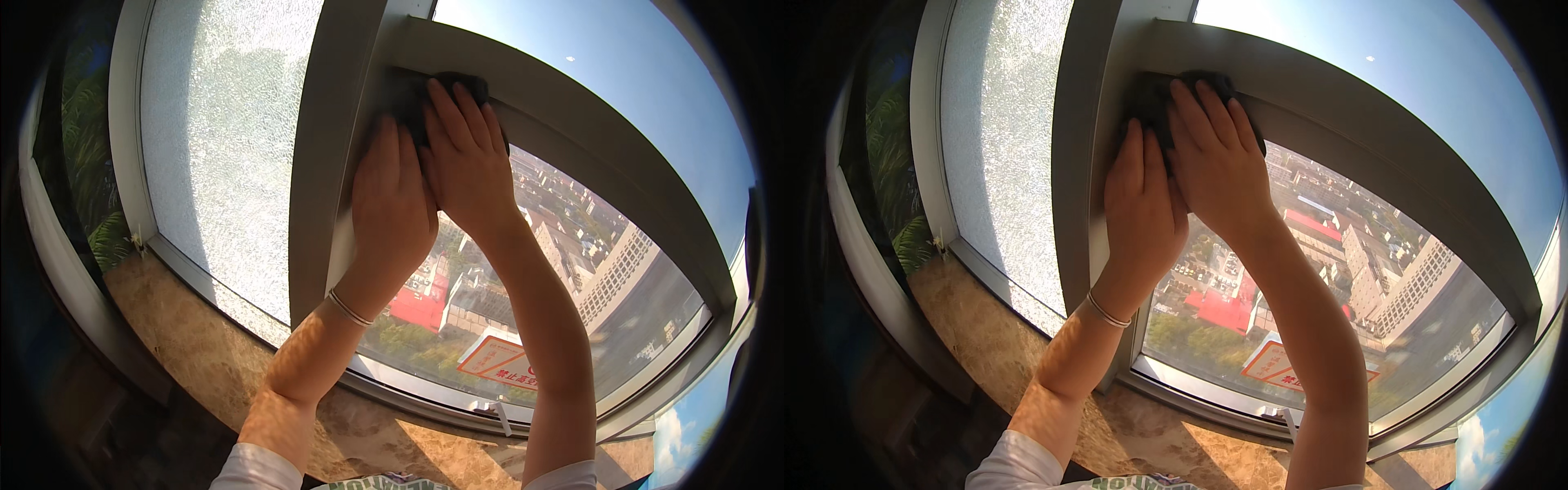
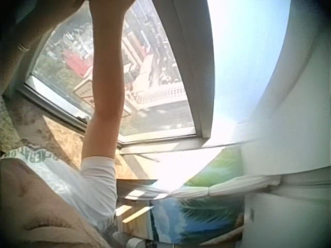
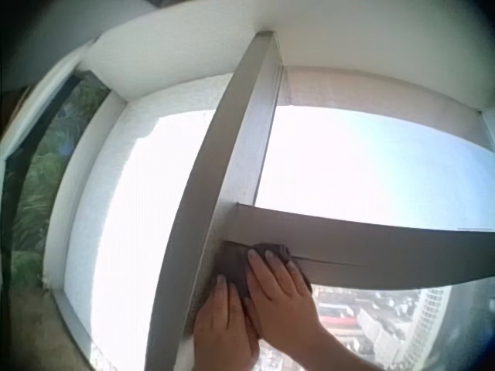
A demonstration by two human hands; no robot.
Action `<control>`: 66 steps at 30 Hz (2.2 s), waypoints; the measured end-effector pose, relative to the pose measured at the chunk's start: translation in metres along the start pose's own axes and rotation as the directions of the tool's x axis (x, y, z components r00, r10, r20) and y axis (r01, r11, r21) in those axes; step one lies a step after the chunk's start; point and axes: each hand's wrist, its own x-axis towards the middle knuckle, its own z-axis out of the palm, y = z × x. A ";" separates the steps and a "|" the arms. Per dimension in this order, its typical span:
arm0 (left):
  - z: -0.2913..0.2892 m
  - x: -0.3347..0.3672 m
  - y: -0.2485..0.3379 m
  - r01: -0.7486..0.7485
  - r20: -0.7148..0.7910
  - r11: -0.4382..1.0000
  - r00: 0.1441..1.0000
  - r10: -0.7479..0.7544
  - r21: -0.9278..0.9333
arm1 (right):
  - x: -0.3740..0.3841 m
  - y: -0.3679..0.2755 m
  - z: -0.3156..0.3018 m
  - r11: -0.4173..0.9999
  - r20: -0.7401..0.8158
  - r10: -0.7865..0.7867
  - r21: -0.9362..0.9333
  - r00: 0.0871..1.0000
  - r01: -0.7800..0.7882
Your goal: The person wipes a large window and the surrounding window sill using a dark cloth. They clean the glass surface and the sill area repeatedly, moving the cloth across different sections of the window.
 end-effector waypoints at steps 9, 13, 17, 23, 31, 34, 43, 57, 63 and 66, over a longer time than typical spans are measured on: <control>0.003 -0.114 0.012 0.161 0.200 0.986 0.966 -0.166 0.041 | -0.059 -0.041 0.019 0.977 0.231 -0.211 0.089 0.950 0.195; -0.011 -0.181 0.021 0.238 0.262 0.967 0.932 -0.253 0.086 | -0.107 -0.072 0.019 0.926 0.342 -0.378 0.129 0.861 0.355; -0.019 -0.178 0.024 0.290 0.359 0.955 0.887 -0.291 0.057 | -0.095 -0.060 0.013 0.945 0.299 -0.321 0.164 0.899 0.283; -0.004 -0.073 0.018 0.213 0.230 0.964 0.958 -0.173 -0.162 | -0.015 -0.001 0.010 0.992 0.111 -0.097 -0.072 0.989 0.105; 0.001 -0.150 0.018 0.303 0.299 0.953 0.910 -0.289 -0.001 | -0.066 -0.045 0.026 0.997 0.234 -0.069 -0.005 0.970 0.072; -0.005 -0.211 0.022 0.390 0.366 0.917 0.844 -0.391 0.081 | -0.115 -0.086 0.030 0.997 0.307 -0.073 0.042 0.949 0.063; -0.049 -0.344 0.026 0.545 0.631 0.817 0.570 -0.526 0.189 | -0.250 -0.179 0.035 0.948 0.471 -0.284 0.267 0.835 0.171; -0.046 -0.301 0.032 0.597 0.548 0.802 0.665 -0.508 0.019 | -0.208 -0.155 0.035 0.934 0.402 0.040 0.311 0.915 -0.177; -0.005 -0.186 0.004 0.254 0.248 0.965 0.941 -0.231 -0.066 | -0.085 -0.090 0.045 0.807 0.160 0.314 0.474 0.936 -0.352; 0.003 -0.124 0.001 0.204 0.171 0.968 0.969 -0.178 -0.145 | -0.041 -0.059 0.050 0.705 0.082 0.418 0.599 0.905 -0.380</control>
